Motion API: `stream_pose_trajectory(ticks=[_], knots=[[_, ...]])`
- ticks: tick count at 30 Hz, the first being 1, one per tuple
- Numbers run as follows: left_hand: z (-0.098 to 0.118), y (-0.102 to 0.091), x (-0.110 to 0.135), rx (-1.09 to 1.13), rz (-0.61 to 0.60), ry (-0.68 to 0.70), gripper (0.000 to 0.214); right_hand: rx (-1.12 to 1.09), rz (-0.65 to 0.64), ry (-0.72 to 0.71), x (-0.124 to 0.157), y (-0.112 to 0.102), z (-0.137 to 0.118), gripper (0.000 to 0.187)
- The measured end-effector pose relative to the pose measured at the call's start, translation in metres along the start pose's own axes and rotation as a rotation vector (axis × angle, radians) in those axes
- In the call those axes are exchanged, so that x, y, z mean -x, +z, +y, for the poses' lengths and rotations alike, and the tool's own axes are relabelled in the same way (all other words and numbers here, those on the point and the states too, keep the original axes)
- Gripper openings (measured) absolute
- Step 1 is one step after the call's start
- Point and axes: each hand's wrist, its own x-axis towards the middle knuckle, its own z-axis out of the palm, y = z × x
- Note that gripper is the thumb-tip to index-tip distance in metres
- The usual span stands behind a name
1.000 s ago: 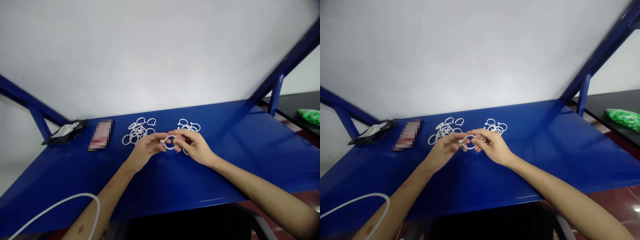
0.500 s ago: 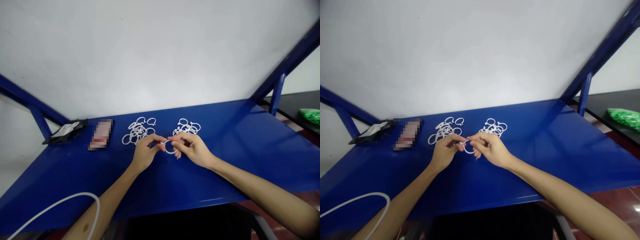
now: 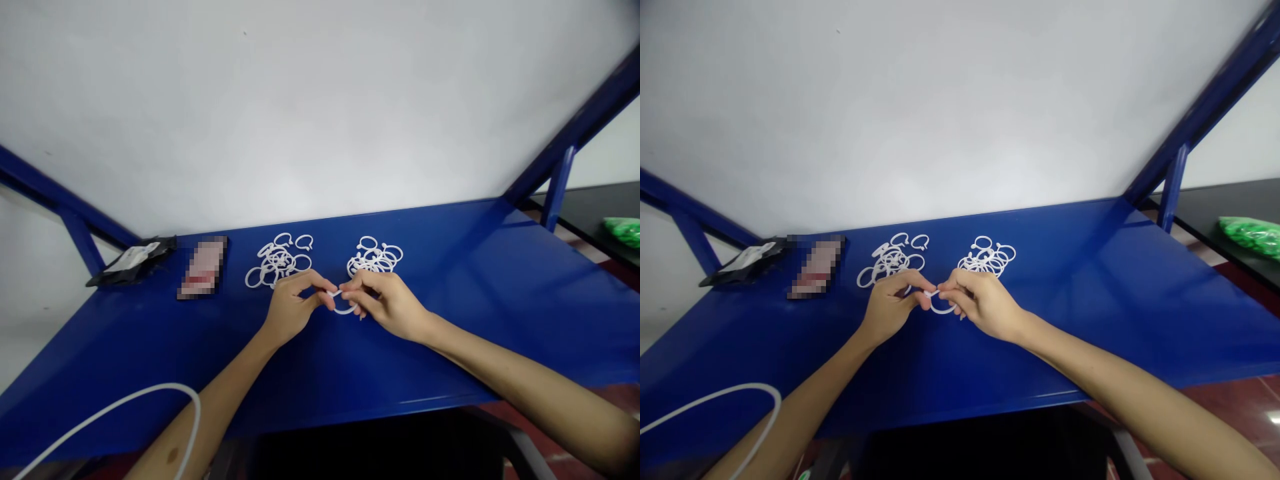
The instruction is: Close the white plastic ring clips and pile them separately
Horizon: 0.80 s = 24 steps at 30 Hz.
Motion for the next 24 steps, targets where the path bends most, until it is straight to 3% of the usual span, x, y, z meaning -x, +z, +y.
stream_pose_trajectory(ticks=[7,12,14,17,21,24], knots=[[-0.009,-0.002,-0.004,-0.113,-0.08,-0.004,0.014,0.245,-0.037,-0.082,-0.003,-0.001,0.009,0.018],[-0.025,-0.01,-0.011,-0.637,-0.053,0.101,0.026,0.623,0.063,-0.119,-0.012,-0.015,0.021,0.018],[-0.031,-0.014,-0.012,-0.852,-0.031,0.057,0.03,0.791,0.121,-0.087,-0.015,-0.025,0.026,0.019],[-0.037,-0.018,-0.013,-1.015,-0.043,-0.025,0.019,1.003,0.149,-0.07,-0.017,-0.037,0.031,0.019],[-0.031,-0.017,-0.013,-0.942,-0.049,-0.028,0.011,1.118,0.186,-0.13,-0.018,-0.042,0.03,0.023],[-0.017,-0.012,-0.013,-0.666,-0.051,-0.032,0.011,1.043,0.205,-0.223,-0.016,-0.035,0.024,0.03]])
